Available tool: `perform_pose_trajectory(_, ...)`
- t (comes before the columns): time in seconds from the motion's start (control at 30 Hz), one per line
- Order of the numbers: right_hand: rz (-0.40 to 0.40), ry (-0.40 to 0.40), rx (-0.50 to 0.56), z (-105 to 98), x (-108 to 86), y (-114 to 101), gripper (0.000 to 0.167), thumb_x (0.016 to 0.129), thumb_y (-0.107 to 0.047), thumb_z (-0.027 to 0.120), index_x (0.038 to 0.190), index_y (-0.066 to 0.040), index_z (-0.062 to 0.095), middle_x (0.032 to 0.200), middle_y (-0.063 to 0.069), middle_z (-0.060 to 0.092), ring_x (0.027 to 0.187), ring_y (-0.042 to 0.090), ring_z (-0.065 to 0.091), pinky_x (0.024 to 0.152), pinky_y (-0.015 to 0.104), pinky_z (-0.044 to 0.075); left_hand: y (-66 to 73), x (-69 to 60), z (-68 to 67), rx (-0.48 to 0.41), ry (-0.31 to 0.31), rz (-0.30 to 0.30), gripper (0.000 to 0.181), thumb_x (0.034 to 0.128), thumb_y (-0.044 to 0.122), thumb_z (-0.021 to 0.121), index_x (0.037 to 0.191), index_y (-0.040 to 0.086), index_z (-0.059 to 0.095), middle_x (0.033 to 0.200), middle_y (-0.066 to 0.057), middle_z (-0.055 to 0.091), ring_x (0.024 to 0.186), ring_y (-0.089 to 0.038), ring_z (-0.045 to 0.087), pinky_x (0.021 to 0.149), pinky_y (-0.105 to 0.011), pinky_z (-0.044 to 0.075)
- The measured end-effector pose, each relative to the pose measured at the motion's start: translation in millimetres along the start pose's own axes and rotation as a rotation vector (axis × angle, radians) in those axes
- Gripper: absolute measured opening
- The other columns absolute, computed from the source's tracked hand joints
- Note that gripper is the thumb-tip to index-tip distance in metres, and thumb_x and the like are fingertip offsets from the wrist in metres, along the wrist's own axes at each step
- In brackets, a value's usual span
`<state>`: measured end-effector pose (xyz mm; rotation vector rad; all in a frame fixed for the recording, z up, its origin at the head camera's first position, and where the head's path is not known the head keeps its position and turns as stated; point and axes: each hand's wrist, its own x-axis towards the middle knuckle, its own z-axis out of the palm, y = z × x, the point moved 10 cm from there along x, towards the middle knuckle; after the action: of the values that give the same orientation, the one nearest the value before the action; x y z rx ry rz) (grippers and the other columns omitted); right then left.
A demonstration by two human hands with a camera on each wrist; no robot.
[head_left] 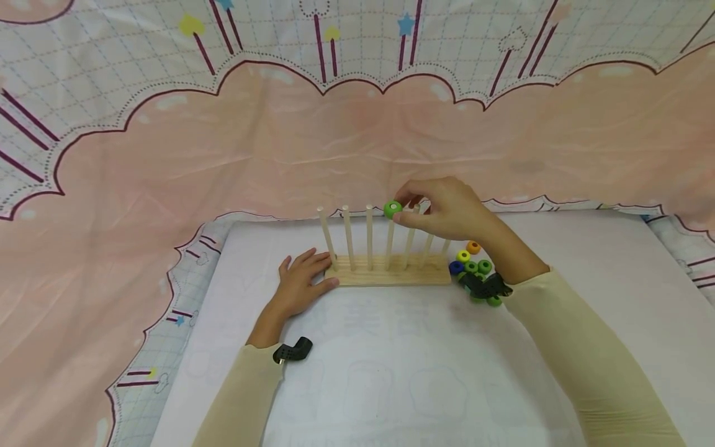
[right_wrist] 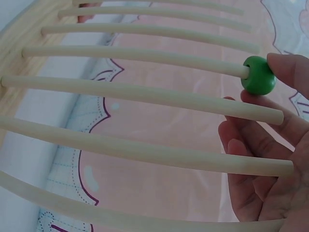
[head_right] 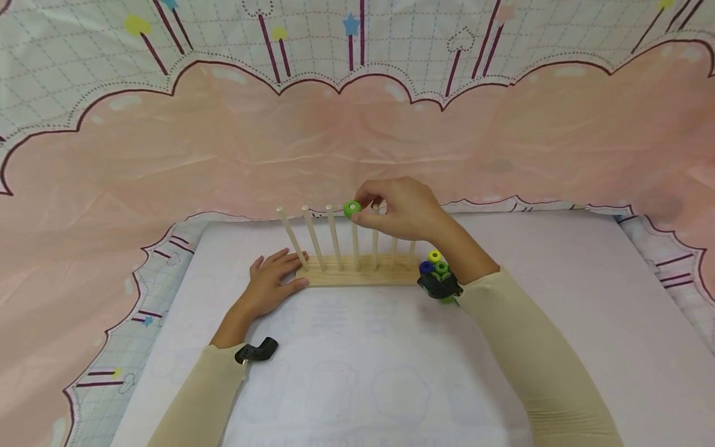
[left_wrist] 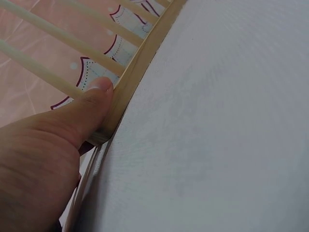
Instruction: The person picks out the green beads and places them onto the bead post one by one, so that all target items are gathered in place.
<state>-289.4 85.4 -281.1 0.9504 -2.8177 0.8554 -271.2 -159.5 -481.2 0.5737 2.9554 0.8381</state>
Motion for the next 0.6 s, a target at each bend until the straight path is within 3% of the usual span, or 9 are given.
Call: perform_pose_trajectory(0.6,0.008,-0.021,-0.006,1.7,-0.6,-1.3,0.027,0.094,-0.041,0.073,0.11,-0.02,0.072,0.106,-0.005,0.073,0.1,0.014,0.066,0.08,0.037,0.06,0.6,-0.3,-0.1,0.004,0.0,0.002,0.062,0.0955,0.048,0.068,0.147,0.014,0.057,0.156,-0.003,0.051,0.155,-0.031,0.028,0.12,-0.067,0.001)
